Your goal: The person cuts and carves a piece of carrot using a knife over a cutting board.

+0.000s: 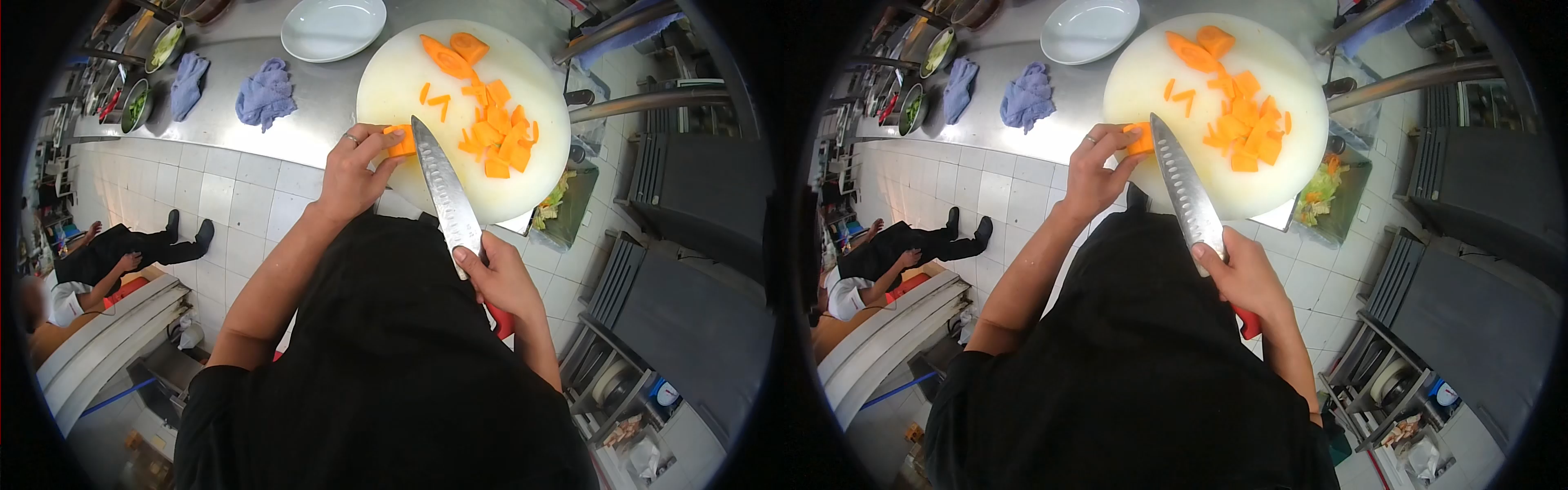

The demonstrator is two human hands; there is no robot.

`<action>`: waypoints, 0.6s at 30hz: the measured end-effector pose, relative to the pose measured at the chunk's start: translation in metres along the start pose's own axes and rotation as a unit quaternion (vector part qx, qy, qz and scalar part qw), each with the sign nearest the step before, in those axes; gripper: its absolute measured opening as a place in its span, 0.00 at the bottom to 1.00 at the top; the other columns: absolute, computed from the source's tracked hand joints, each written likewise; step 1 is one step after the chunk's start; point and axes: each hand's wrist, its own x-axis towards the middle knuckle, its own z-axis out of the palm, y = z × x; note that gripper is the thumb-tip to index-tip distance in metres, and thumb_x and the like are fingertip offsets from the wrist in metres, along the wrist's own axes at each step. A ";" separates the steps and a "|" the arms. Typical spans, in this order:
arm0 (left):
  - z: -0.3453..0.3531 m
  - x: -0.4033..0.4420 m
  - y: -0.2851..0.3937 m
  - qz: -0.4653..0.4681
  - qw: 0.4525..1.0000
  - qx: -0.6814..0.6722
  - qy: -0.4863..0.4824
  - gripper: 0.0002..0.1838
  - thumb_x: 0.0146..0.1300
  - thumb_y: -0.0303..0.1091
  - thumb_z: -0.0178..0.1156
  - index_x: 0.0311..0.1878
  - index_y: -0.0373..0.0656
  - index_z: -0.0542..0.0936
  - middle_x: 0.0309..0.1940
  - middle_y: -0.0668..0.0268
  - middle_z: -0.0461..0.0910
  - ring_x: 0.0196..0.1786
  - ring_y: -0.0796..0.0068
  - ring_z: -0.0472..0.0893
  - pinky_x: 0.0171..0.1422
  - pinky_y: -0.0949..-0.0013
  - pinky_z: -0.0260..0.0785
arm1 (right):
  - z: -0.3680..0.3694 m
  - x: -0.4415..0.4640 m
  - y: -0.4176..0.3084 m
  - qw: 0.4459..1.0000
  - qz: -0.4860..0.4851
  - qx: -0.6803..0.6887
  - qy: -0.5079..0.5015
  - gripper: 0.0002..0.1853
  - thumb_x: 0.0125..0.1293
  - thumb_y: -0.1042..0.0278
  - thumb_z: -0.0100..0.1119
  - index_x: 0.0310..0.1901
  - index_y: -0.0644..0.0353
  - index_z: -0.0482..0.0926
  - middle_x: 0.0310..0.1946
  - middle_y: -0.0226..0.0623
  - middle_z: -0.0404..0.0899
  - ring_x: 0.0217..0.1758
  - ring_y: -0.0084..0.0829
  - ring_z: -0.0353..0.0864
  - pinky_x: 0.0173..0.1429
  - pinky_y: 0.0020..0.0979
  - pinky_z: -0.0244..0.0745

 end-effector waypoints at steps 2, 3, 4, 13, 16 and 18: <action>0.000 0.000 0.000 0.000 1.000 0.000 0.000 0.22 0.60 0.23 0.79 0.58 0.42 0.90 0.49 0.57 0.87 0.49 0.54 0.88 0.53 0.58 0.82 | -0.001 -0.001 -0.002 1.000 -0.002 0.002 -0.002 0.23 0.83 0.50 0.63 0.53 0.67 0.80 0.29 0.36 0.84 0.20 0.25 0.81 0.28 0.32 0.78; 0.000 0.000 0.000 -0.002 1.000 0.000 0.000 0.21 0.60 0.23 0.79 0.58 0.42 0.90 0.49 0.56 0.87 0.49 0.54 0.88 0.53 0.59 0.82 | -0.001 -0.001 -0.003 1.000 -0.004 0.004 -0.004 0.22 0.83 0.50 0.63 0.53 0.67 0.80 0.29 0.36 0.84 0.20 0.26 0.81 0.28 0.31 0.77; 0.000 0.000 0.000 -0.003 1.000 0.001 0.000 0.21 0.60 0.23 0.80 0.57 0.42 0.90 0.49 0.56 0.87 0.49 0.54 0.88 0.52 0.59 0.82 | -0.002 -0.002 -0.005 1.000 -0.004 0.005 -0.003 0.22 0.83 0.50 0.63 0.53 0.67 0.80 0.29 0.36 0.84 0.20 0.26 0.81 0.28 0.31 0.77; 0.000 0.001 0.000 0.004 1.000 -0.011 0.003 0.20 0.60 0.23 0.79 0.56 0.42 0.90 0.50 0.56 0.87 0.50 0.54 0.88 0.53 0.58 0.82 | -0.002 0.002 -0.025 0.999 0.005 -0.034 0.007 0.22 0.82 0.52 0.63 0.50 0.69 0.79 0.27 0.39 0.84 0.21 0.28 0.82 0.29 0.33 0.79; -0.001 0.001 0.000 0.006 1.000 -0.014 0.001 0.21 0.60 0.23 0.79 0.58 0.43 0.90 0.50 0.56 0.87 0.50 0.54 0.88 0.53 0.58 0.82 | -0.002 0.006 -0.022 0.999 0.003 -0.047 0.009 0.21 0.82 0.52 0.63 0.49 0.69 0.79 0.26 0.39 0.83 0.21 0.28 0.83 0.29 0.34 0.78; -0.001 0.000 -0.001 0.008 1.000 -0.012 -0.001 0.22 0.60 0.23 0.79 0.58 0.44 0.90 0.50 0.57 0.87 0.50 0.54 0.88 0.53 0.58 0.82 | -0.002 0.009 -0.019 0.999 -0.011 -0.046 0.014 0.21 0.82 0.52 0.63 0.49 0.69 0.78 0.26 0.40 0.83 0.21 0.29 0.83 0.29 0.35 0.78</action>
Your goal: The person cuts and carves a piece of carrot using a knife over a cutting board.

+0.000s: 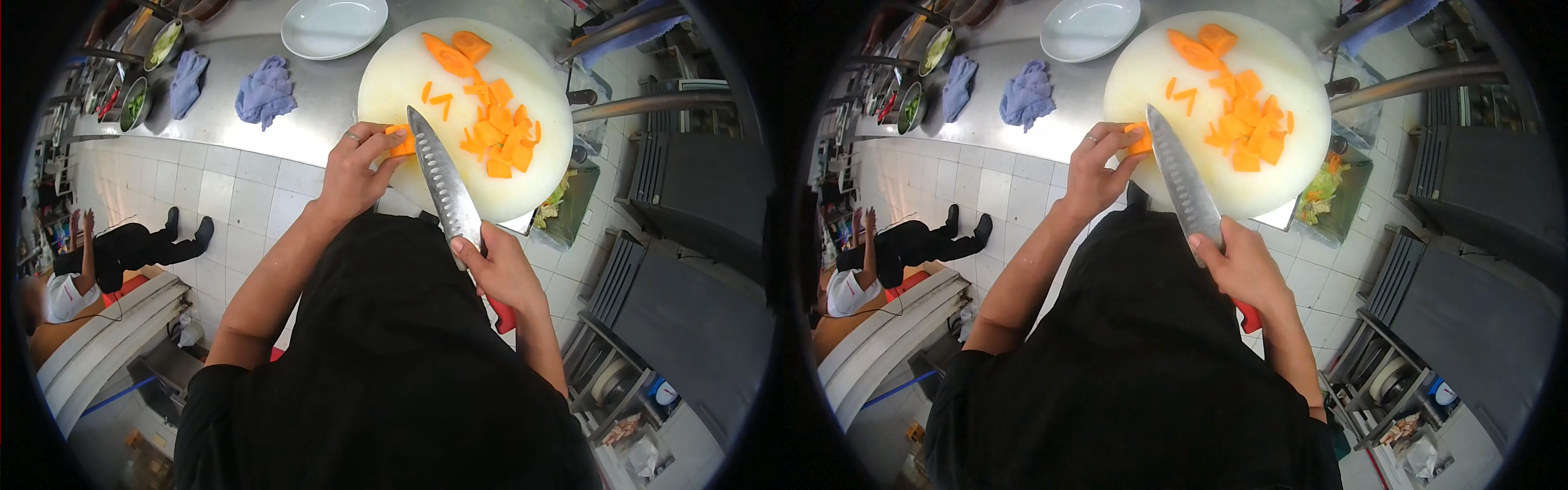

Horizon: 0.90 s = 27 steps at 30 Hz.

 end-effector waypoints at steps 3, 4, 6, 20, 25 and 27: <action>0.000 0.001 -0.002 0.006 1.000 0.004 -0.003 0.23 0.60 0.23 0.79 0.59 0.44 0.90 0.50 0.57 0.86 0.50 0.53 0.87 0.53 0.58 0.82 | -0.001 0.000 -0.010 1.000 0.009 0.013 -0.004 0.21 0.82 0.53 0.64 0.48 0.69 0.79 0.26 0.41 0.83 0.21 0.30 0.83 0.30 0.36 0.78; 0.000 0.001 -0.002 0.010 1.000 0.005 -0.005 0.23 0.60 0.23 0.79 0.60 0.44 0.90 0.50 0.57 0.86 0.49 0.53 0.87 0.53 0.58 0.82 | -0.001 0.001 -0.009 1.000 0.009 0.012 -0.005 0.21 0.82 0.53 0.64 0.48 0.69 0.79 0.26 0.41 0.83 0.21 0.30 0.83 0.30 0.36 0.78; -0.001 0.001 -0.002 0.010 1.000 0.001 -0.006 0.23 0.60 0.23 0.79 0.60 0.44 0.90 0.50 0.57 0.86 0.49 0.53 0.87 0.53 0.58 0.82 | 0.000 0.004 -0.005 1.000 -0.003 0.004 0.000 0.21 0.82 0.53 0.64 0.48 0.69 0.79 0.25 0.41 0.83 0.20 0.31 0.83 0.30 0.36 0.79; -0.003 0.003 -0.002 0.019 1.000 -0.006 -0.014 0.22 0.60 0.21 0.78 0.59 0.44 0.89 0.51 0.55 0.87 0.50 0.51 0.88 0.53 0.58 0.83 | 0.008 0.018 0.002 0.997 -0.051 -0.047 0.038 0.22 0.81 0.52 0.66 0.48 0.69 0.79 0.29 0.42 0.83 0.26 0.33 0.83 0.35 0.36 0.79; -0.001 0.004 -0.002 0.030 1.000 0.007 -0.003 0.22 0.59 0.19 0.76 0.57 0.46 0.89 0.49 0.58 0.86 0.49 0.55 0.88 0.51 0.58 0.84 | 0.009 0.017 -0.004 0.994 -0.067 -0.072 0.051 0.21 0.82 0.51 0.65 0.47 0.67 0.78 0.25 0.34 0.82 0.19 0.24 0.81 0.25 0.31 0.77; -0.001 0.004 -0.002 0.031 0.999 0.004 -0.002 0.22 0.59 0.19 0.76 0.57 0.46 0.89 0.49 0.58 0.86 0.48 0.55 0.88 0.51 0.57 0.84 | 0.010 0.017 -0.005 0.990 -0.056 -0.112 0.065 0.22 0.81 0.51 0.66 0.45 0.67 0.77 0.24 0.40 0.83 0.19 0.30 0.82 0.28 0.35 0.78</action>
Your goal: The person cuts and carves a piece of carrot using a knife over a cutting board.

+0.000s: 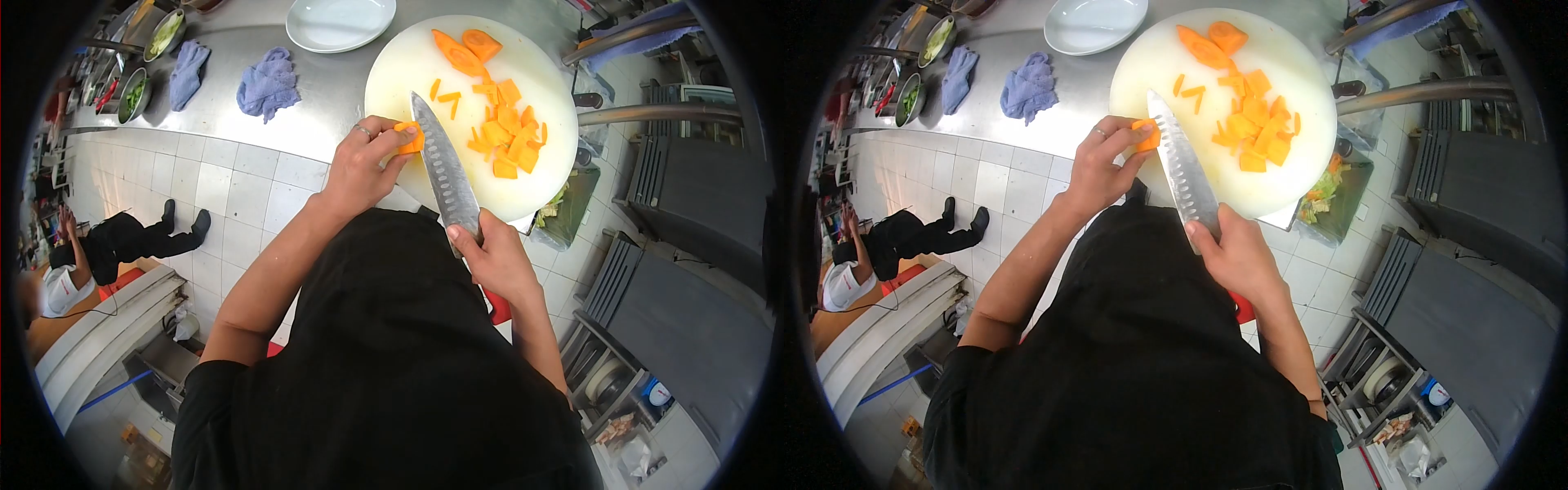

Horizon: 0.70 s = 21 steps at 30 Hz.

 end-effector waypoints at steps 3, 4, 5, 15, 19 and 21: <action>0.000 0.000 0.000 0.001 1.000 -0.001 -0.001 0.22 0.59 0.20 0.76 0.57 0.46 0.89 0.49 0.58 0.86 0.48 0.55 0.88 0.51 0.57 0.84 | 0.001 -0.002 -0.004 0.999 -0.015 -0.029 0.026 0.24 0.80 0.50 0.66 0.43 0.68 0.77 0.25 0.49 0.84 0.23 0.39 0.86 0.33 0.42 0.79; 0.000 0.000 -0.001 0.001 1.000 0.002 -0.002 0.22 0.59 0.20 0.76 0.57 0.46 0.89 0.49 0.58 0.86 0.48 0.55 0.88 0.51 0.57 0.84 | 0.002 -0.002 -0.005 0.999 -0.016 -0.028 0.027 0.24 0.80 0.50 0.66 0.43 0.68 0.77 0.25 0.49 0.84 0.23 0.39 0.86 0.33 0.42 0.79; 0.000 -0.001 -0.001 0.001 1.000 0.002 -0.002 0.22 0.59 0.20 0.76 0.57 0.46 0.89 0.49 0.58 0.86 0.48 0.55 0.88 0.51 0.57 0.84 | 0.003 -0.003 -0.006 0.998 -0.019 -0.038 0.036 0.24 0.80 0.50 0.67 0.43 0.69 0.77 0.26 0.52 0.84 0.26 0.44 0.87 0.36 0.44 0.80; 0.000 0.000 0.000 0.003 1.000 0.006 -0.006 0.22 0.60 0.21 0.78 0.59 0.44 0.89 0.51 0.54 0.88 0.50 0.50 0.89 0.52 0.58 0.84 | -0.003 -0.004 -0.013 0.997 -0.039 -0.056 0.046 0.25 0.80 0.50 0.67 0.44 0.72 0.78 0.33 0.63 0.85 0.39 0.62 0.88 0.48 0.50 0.81; -0.002 0.002 0.003 0.010 1.000 0.013 -0.003 0.23 0.60 0.21 0.78 0.60 0.44 0.89 0.51 0.54 0.87 0.49 0.50 0.89 0.51 0.57 0.83 | -0.011 -0.006 -0.024 0.996 -0.025 -0.083 0.034 0.25 0.80 0.50 0.66 0.46 0.73 0.79 0.36 0.65 0.86 0.42 0.63 0.89 0.51 0.52 0.81; -0.002 0.002 0.004 0.012 1.000 0.016 0.001 0.21 0.60 0.22 0.78 0.57 0.44 0.89 0.49 0.55 0.87 0.48 0.52 0.89 0.50 0.57 0.84 | -0.011 -0.007 -0.030 0.998 0.001 -0.067 0.011 0.25 0.80 0.52 0.63 0.48 0.75 0.79 0.43 0.70 0.86 0.50 0.67 0.88 0.57 0.55 0.81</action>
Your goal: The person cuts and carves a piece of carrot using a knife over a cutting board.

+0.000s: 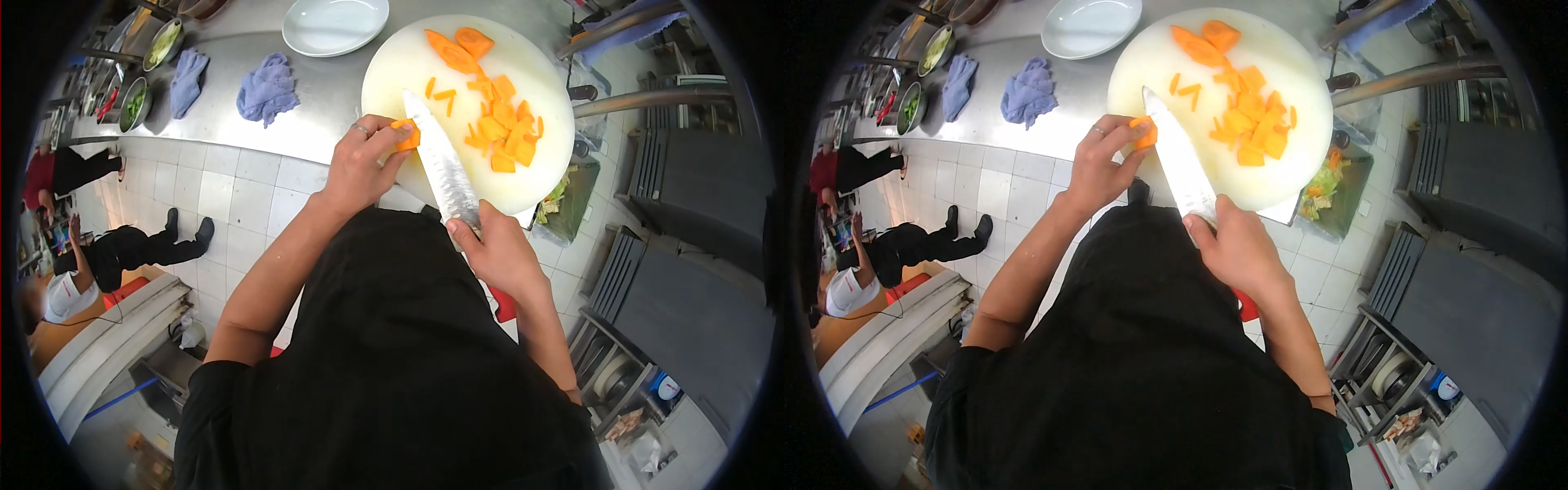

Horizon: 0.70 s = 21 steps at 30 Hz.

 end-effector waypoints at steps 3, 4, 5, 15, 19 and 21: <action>0.001 -0.001 -0.001 -0.001 1.000 0.001 0.002 0.21 0.60 0.22 0.78 0.57 0.45 0.89 0.49 0.55 0.87 0.49 0.53 0.89 0.51 0.58 0.84 | -0.002 -0.002 -0.002 1.000 0.009 -0.016 0.002 0.25 0.80 0.52 0.63 0.48 0.75 0.79 0.41 0.70 0.86 0.50 0.69 0.87 0.58 0.55 0.81; 0.002 -0.002 -0.002 -0.005 1.000 -0.001 -0.001 0.23 0.60 0.22 0.79 0.60 0.45 0.89 0.51 0.54 0.87 0.50 0.51 0.88 0.52 0.58 0.83 | -0.005 -0.003 0.001 1.000 0.011 -0.014 0.005 0.25 0.80 0.52 0.63 0.48 0.75 0.79 0.41 0.70 0.86 0.50 0.69 0.87 0.58 0.55 0.81; 0.003 -0.003 -0.003 -0.001 1.000 -0.002 -0.004 0.23 0.60 0.22 0.79 0.60 0.45 0.89 0.51 0.54 0.87 0.50 0.51 0.88 0.52 0.58 0.83 | -0.008 -0.005 0.005 1.000 0.021 0.004 0.010 0.24 0.80 0.52 0.64 0.48 0.74 0.79 0.38 0.66 0.87 0.43 0.64 0.88 0.53 0.53 0.82; 0.006 -0.007 -0.005 -0.029 1.000 -0.006 -0.001 0.21 0.61 0.23 0.79 0.58 0.43 0.89 0.54 0.53 0.87 0.55 0.52 0.89 0.57 0.58 0.84 | 0.005 -0.013 0.036 0.965 0.050 0.243 -0.080 0.21 0.82 0.53 0.65 0.50 0.68 0.79 0.30 0.38 0.85 0.19 0.27 0.82 0.28 0.33 0.79; 0.006 -0.006 -0.003 -0.025 1.000 -0.005 0.001 0.21 0.61 0.23 0.79 0.58 0.42 0.89 0.54 0.53 0.87 0.54 0.52 0.89 0.57 0.58 0.84 | 0.008 -0.011 0.040 0.965 0.055 0.239 -0.089 0.21 0.82 0.52 0.64 0.51 0.68 0.80 0.30 0.38 0.85 0.19 0.27 0.82 0.28 0.32 0.79; 0.005 -0.006 -0.003 -0.026 1.000 -0.002 -0.003 0.21 0.60 0.22 0.79 0.58 0.42 0.89 0.54 0.53 0.87 0.54 0.52 0.89 0.58 0.58 0.84 | 0.011 -0.009 0.044 0.964 0.050 0.245 -0.088 0.22 0.82 0.52 0.64 0.51 0.68 0.80 0.30 0.38 0.84 0.19 0.27 0.82 0.28 0.32 0.79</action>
